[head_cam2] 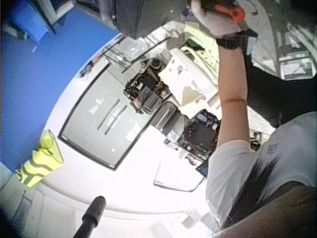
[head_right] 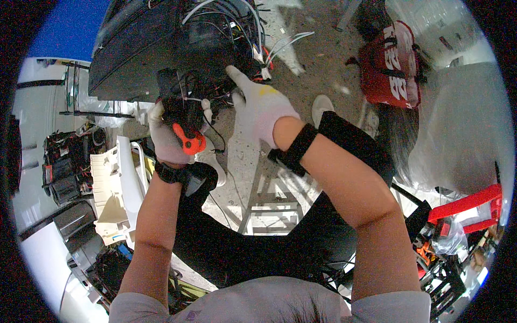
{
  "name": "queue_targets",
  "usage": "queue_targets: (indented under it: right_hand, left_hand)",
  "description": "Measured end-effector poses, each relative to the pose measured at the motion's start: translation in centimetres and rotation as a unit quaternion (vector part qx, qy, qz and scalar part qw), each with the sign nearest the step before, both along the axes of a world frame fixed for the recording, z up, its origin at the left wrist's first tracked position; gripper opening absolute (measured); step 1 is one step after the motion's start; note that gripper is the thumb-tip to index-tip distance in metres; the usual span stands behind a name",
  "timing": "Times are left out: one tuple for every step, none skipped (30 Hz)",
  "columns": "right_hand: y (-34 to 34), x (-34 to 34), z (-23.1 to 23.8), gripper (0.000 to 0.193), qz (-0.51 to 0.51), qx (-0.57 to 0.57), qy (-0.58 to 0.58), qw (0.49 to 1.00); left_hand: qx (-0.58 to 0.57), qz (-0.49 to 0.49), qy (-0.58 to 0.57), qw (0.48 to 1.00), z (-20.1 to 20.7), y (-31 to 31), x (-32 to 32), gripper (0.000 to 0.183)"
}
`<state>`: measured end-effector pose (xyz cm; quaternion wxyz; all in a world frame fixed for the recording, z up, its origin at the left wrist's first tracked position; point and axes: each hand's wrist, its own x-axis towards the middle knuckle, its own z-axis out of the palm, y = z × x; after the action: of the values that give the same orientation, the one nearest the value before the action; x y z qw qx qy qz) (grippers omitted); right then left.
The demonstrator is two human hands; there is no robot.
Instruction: Disassembling an electronic device by removing a plastic cover and unplugging wire connectors.
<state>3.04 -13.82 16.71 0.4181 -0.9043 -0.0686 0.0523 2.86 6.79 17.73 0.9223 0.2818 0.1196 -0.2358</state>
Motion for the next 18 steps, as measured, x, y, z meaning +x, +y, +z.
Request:
queue_targets:
  right_hand:
    - [-0.1,0.3,0.7,0.044,0.015,-0.049,0.032,0.998]
    - [-0.1,0.3,2.0,0.044,0.016,-0.049,0.032,0.998]
    - [0.0,0.2,3.8,0.043,0.005,-0.114,0.066,0.991]
    - [-0.1,0.1,4.7,0.041,-0.008,-0.179,0.100,0.979]
    - [-0.3,0.1,4.5,0.041,-0.008,-0.180,0.100,0.978]
    - [-0.8,0.2,4.0,0.037,-0.011,-0.187,0.080,0.979]
    - [-1.0,0.2,3.8,0.032,-0.012,-0.191,0.060,0.980]
    - [-1.3,0.3,3.9,0.032,-0.011,-0.190,0.060,0.980]
    - [-1.5,0.4,4.1,0.030,-0.006,-0.192,0.056,0.980]
    - [-1.9,0.4,4.2,0.028,-0.001,-0.196,0.052,0.979]
    - [-2.2,0.4,4.3,0.028,-0.001,-0.197,0.053,0.979]
    - [-2.6,0.5,4.3,0.028,0.007,-0.209,0.036,0.977]
    - [-2.9,0.5,4.3,0.028,0.013,-0.222,0.019,0.975]
    - [-3.2,0.6,4.3,0.027,0.017,-0.203,0.018,0.979]
    - [-3.4,0.6,4.2,0.027,0.016,-0.203,0.018,0.979]
    - [-3.5,0.5,4.1,0.027,0.015,-0.192,0.006,0.981]
    - [-3.6,0.5,4.0,0.026,0.014,-0.180,-0.005,0.984]
    - [-3.6,0.5,3.9,0.026,0.013,-0.180,-0.005,0.983]
  left_hand:
    - [0.003,0.001,-0.001,1.000,0.3,0.3,-0.1,0.057]
    - [0.012,0.000,-0.005,1.000,0.3,0.5,-0.2,0.059]
    - [0.020,-0.001,-0.009,1.000,0.3,0.6,-0.2,0.061]
    - [0.019,-0.002,-0.009,1.000,0.2,0.6,-0.1,0.061]
    - [0.018,-0.004,-0.023,1.000,0.0,0.7,-0.1,0.057]
    - [0.017,-0.005,-0.036,0.999,-0.2,0.6,0.0,0.055]
    - [0.019,-0.004,-0.036,0.999,-0.2,0.7,0.0,0.055]
    - [0.036,0.019,-0.024,0.999,-0.2,0.8,0.0,0.054]
    - [0.052,0.041,-0.011,0.998,-0.2,0.9,0.1,0.053]
    - [0.052,0.042,-0.011,0.998,-0.3,0.8,0.2,0.053]
    - [0.091,0.054,-0.014,0.994,-0.4,0.5,0.2,0.056]
    - [0.130,0.066,-0.018,0.989,-0.4,0.3,0.2,0.060]
    - [0.130,0.065,-0.017,0.989,-0.1,-0.2,0.1,0.060]
    - [0.110,0.058,0.000,0.992,0.7,-0.8,0.1,0.059]
    - [0.089,0.050,0.017,0.995,1.1,-1.1,0.0,0.059]
    - [0.090,0.050,0.017,0.995,1.0,-1.1,0.0,0.059]
    - [0.085,0.050,0.012,0.995,0.9,-1.1,0.0,0.059]
    - [0.080,0.050,0.006,0.996,0.7,-1.1,0.0,0.060]
